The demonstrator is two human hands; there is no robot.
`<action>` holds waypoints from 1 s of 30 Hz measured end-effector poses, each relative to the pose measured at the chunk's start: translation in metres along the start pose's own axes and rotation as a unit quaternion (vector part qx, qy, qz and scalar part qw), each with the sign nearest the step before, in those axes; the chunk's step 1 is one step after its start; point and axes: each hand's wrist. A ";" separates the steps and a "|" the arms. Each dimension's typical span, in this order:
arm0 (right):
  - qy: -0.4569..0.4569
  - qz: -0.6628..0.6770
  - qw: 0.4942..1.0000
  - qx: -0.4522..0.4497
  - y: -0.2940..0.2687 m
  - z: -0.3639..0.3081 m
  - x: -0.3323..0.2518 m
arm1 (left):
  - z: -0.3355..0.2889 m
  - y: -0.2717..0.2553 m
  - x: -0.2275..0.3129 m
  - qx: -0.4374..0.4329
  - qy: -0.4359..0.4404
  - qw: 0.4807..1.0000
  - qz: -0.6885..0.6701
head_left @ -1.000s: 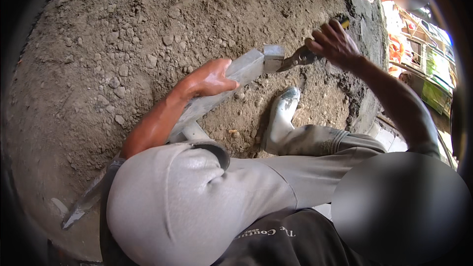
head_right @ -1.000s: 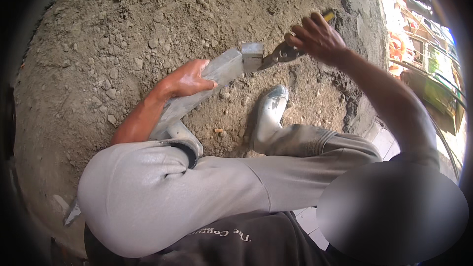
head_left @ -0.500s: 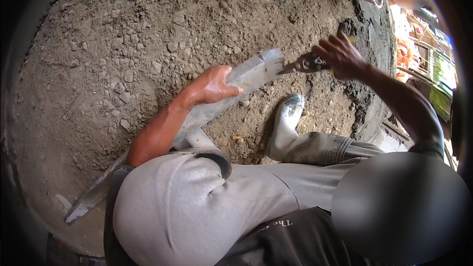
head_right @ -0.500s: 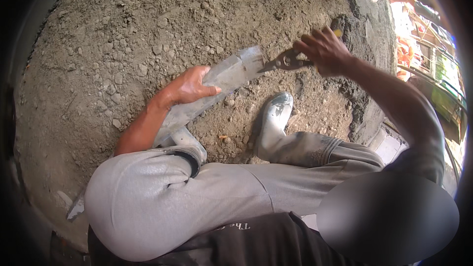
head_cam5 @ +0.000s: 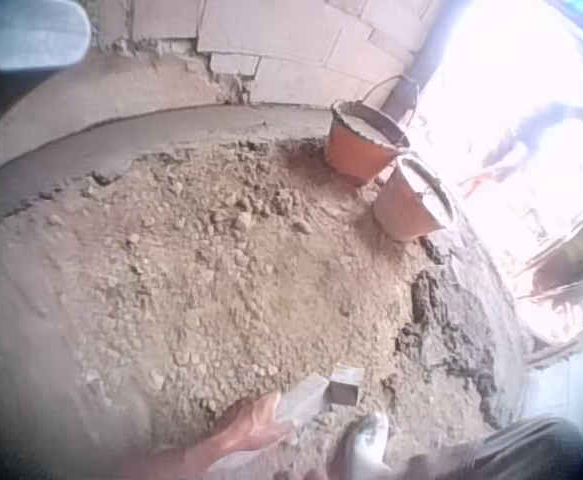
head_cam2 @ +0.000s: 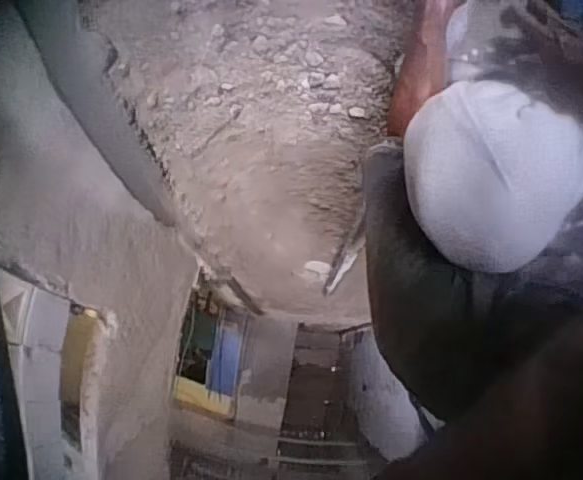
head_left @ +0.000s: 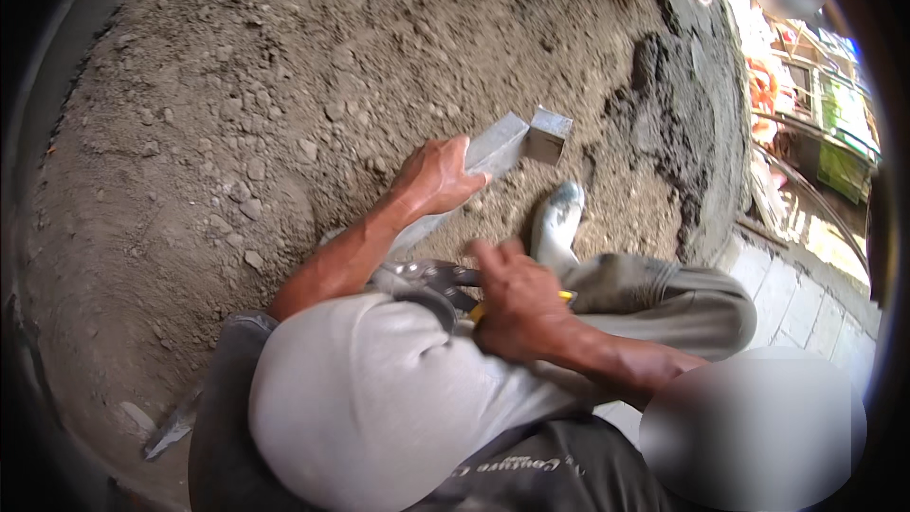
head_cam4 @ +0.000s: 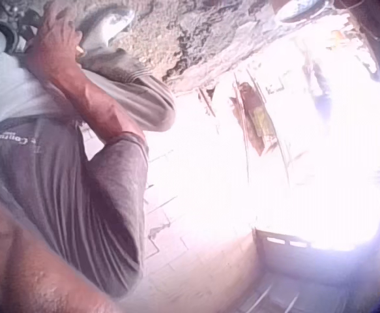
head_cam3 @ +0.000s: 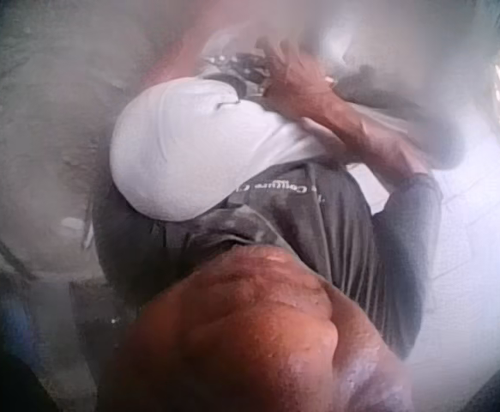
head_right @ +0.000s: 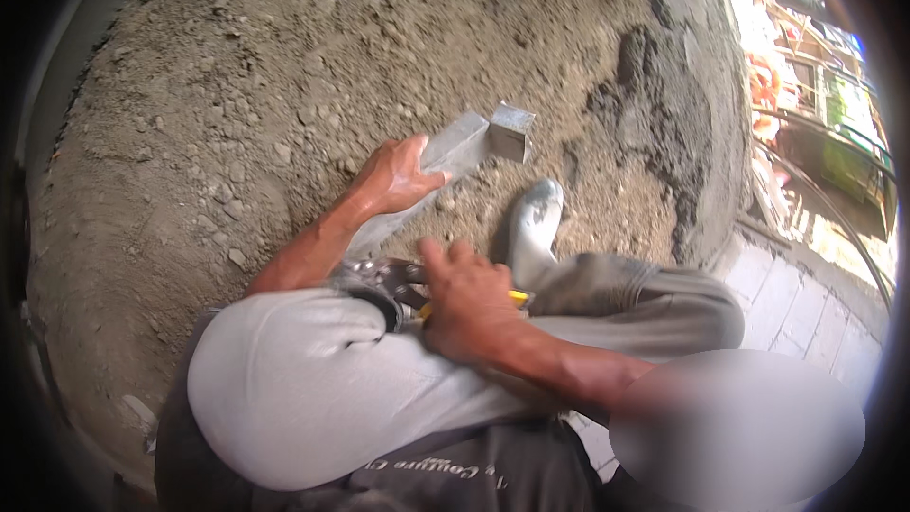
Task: The person cuts a metal straightedge with pliers, then uses it to screed and level wet concrete on a floor. They pour additional concrete from buckets and smooth the surface with a trowel.
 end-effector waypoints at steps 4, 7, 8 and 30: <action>0.015 -0.066 0.997 -0.034 -0.054 -0.040 0.073 | -0.006 -0.017 -0.047 -0.074 -0.005 0.993 -0.097; 0.120 -0.139 0.977 -0.107 -0.106 -0.087 0.089 | -0.008 -0.016 -0.064 -0.154 -0.010 0.973 -0.173; 0.111 -0.146 0.977 -0.113 -0.120 -0.088 0.080 | -0.009 -0.017 -0.065 -0.165 -0.019 0.968 -0.189; -0.003 -0.368 0.929 0.041 -0.095 0.018 0.066 | -0.032 -0.004 -0.042 -0.076 -0.024 0.994 -0.081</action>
Point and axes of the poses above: each hand's wrist, its own z-axis towards the middle knuckle, its own y-axis out of the palm, x = y × z, and after that the axes turned 8 degrees about -y, right-handed
